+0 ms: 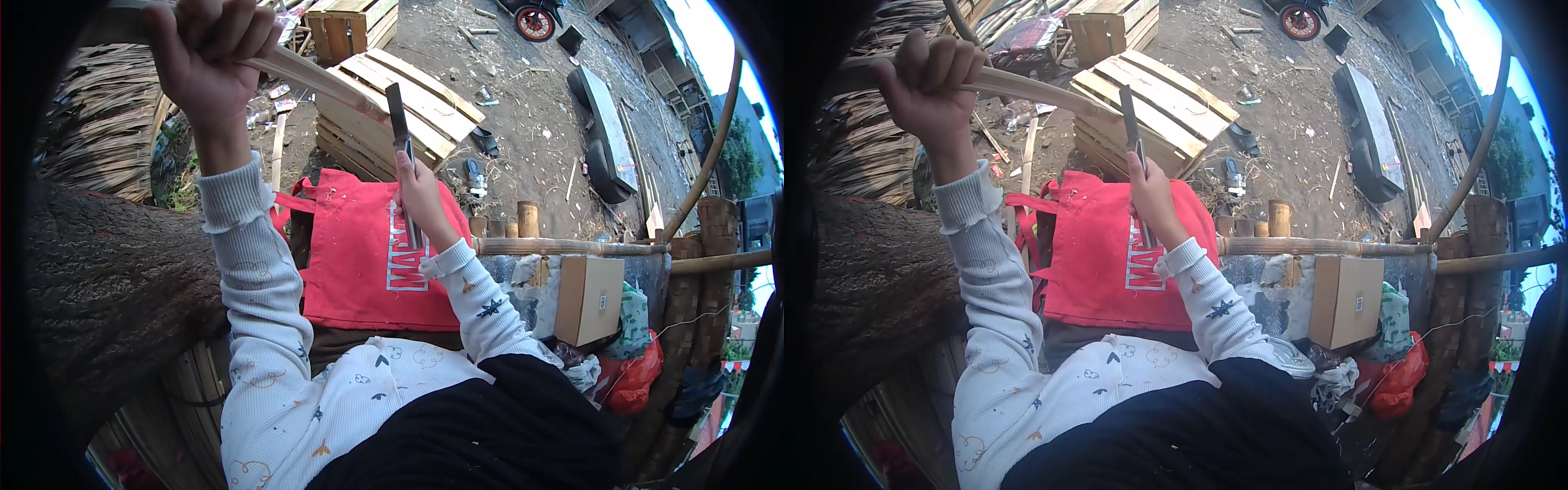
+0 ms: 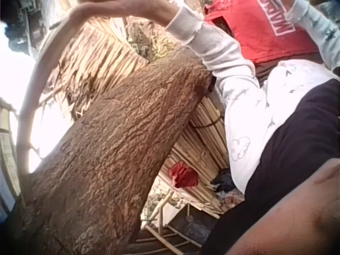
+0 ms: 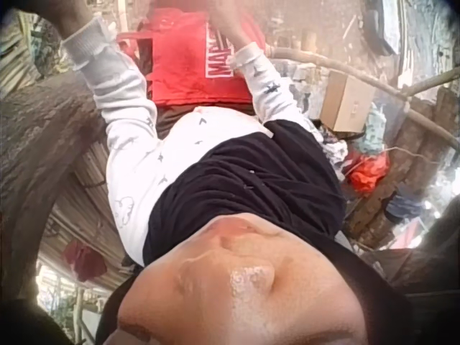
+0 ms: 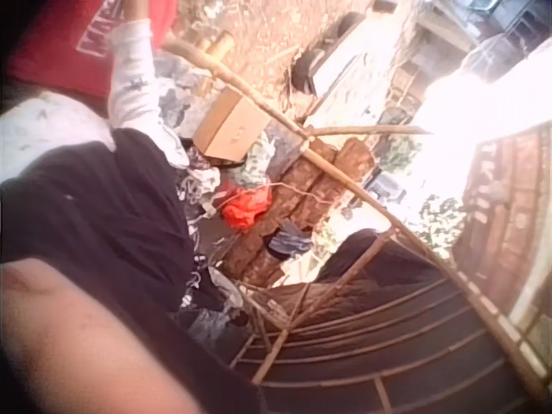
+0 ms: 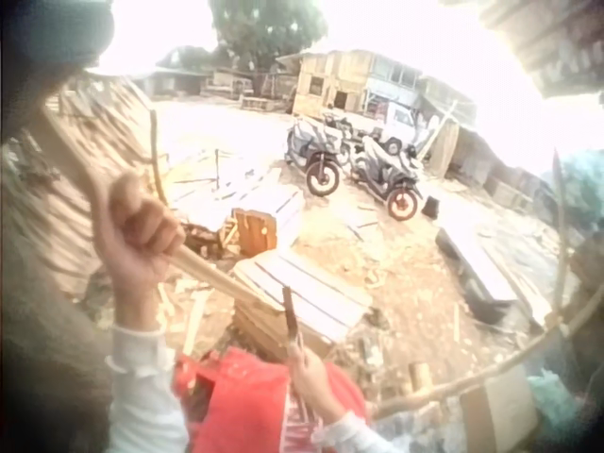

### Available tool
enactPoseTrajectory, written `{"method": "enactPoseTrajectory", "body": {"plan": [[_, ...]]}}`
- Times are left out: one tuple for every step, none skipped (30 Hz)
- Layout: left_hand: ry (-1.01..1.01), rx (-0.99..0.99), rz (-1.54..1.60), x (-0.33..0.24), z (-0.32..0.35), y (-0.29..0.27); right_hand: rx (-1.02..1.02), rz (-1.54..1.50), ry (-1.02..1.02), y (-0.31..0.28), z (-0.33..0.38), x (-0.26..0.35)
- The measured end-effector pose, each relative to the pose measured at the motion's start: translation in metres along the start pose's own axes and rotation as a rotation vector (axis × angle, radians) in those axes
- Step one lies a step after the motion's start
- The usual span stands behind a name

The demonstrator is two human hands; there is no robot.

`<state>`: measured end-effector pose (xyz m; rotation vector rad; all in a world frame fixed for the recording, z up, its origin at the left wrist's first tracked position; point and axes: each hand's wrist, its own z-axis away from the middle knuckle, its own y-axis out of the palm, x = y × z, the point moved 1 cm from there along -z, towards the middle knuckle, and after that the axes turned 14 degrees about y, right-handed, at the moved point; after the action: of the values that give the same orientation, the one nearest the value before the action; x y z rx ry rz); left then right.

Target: The person shaves a long bamboo strip using a knife, holding the strip against their body and pulling the blade along the surface to smooth it.

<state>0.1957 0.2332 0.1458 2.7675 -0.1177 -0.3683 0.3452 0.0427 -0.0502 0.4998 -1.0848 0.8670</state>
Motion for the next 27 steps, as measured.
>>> {"method": "enactPoseTrajectory", "body": {"plan": [[-0.003,0.013,0.008,0.003,0.000,0.000,-0.001,-0.003,-0.007,-0.006,-0.004,0.001],[-0.008,0.009,0.002,-0.001,0.002,-0.001,0.009,0.071,0.053,-0.009,-0.001,0.010],[-0.014,0.007,0.004,-0.003,0.003,-0.003,0.014,0.146,0.110,-0.014,0.003,0.021],[-0.018,0.003,0.006,-0.005,0.004,-0.005,0.018,0.225,0.167,-0.018,0.008,0.033],[-0.014,0.011,0.013,-0.003,0.002,-0.004,0.015,0.261,0.120,-0.025,0.010,0.048],[-0.011,0.012,0.018,-0.003,0.003,-0.004,0.021,0.301,0.077,-0.029,0.014,0.060],[-0.008,0.012,0.022,-0.004,0.004,-0.003,-0.020,0.291,0.043,-0.031,0.020,0.073],[-0.005,0.012,0.028,-0.002,0.003,-0.001,-0.053,0.211,-0.055,-0.035,0.025,0.082],[-0.007,-0.013,0.008,-0.002,0.003,0.000,-0.083,0.109,-0.144,-0.031,0.035,0.094],[-0.010,-0.037,-0.013,-0.003,0.004,0.001,-0.112,0.005,-0.231,-0.028,0.042,0.100],[-0.008,-0.035,-0.011,-0.004,0.003,0.002,-0.148,-0.030,-0.394,-0.026,0.042,0.099],[-0.002,-0.012,-0.009,-0.003,0.002,0.002,-0.154,-0.030,-0.396,-0.020,0.037,0.088],[0.004,0.011,-0.009,-0.003,0.001,0.002,-0.185,-0.122,-0.478,-0.013,0.031,0.069],[0.004,0.014,-0.016,-0.007,0.001,0.003,-0.206,-0.216,-0.558,-0.006,0.024,0.049],[0.004,0.022,-0.005,-0.008,0.003,0.004,-0.216,0.132,-0.424,-0.005,0.016,0.024],[0.009,0.036,0.045,0.008,0.003,-0.001,-0.261,0.484,-0.275,-0.018,0.006,0.004],[0.024,-0.006,-0.082,0.002,0.004,-0.001,-0.259,0.479,-0.279,-0.016,0.009,-0.002],[0.023,-0.001,-0.084,0.001,0.004,0.000,-0.222,0.419,-0.096,-0.016,0.011,-0.009],[0.017,0.038,-0.021,0.002,0.005,0.002,-0.183,0.356,0.087,-0.017,0.010,-0.014],[0.014,0.073,0.040,0.004,0.005,0.005,-0.180,0.356,0.087,-0.022,0.009,-0.015],[0.022,0.061,0.008,0.005,0.004,0.006,-0.137,0.306,0.097,-0.029,0.006,-0.015],[0.020,0.060,0.007,0.005,0.002,0.006,-0.095,0.256,0.108,-0.036,0.002,-0.014],[0.012,0.075,-0.019,-0.014,-0.002,0.011,-0.003,0.227,0.128,-0.027,0.008,0.000],[0.008,0.093,0.013,-0.007,-0.003,0.006,0.045,0.172,0.216,-0.035,0.007,0.011],[0.014,0.084,0.012,-0.001,0.001,0.004,0.075,0.111,0.235,-0.043,0.008,0.021],[0.012,0.087,0.017,0.002,0.001,0.004,0.117,0.049,0.249,-0.046,0.011,0.035],[0.004,0.093,0.053,0.004,0.000,0.005,0.085,0.017,0.165,-0.046,0.020,0.051]]}}
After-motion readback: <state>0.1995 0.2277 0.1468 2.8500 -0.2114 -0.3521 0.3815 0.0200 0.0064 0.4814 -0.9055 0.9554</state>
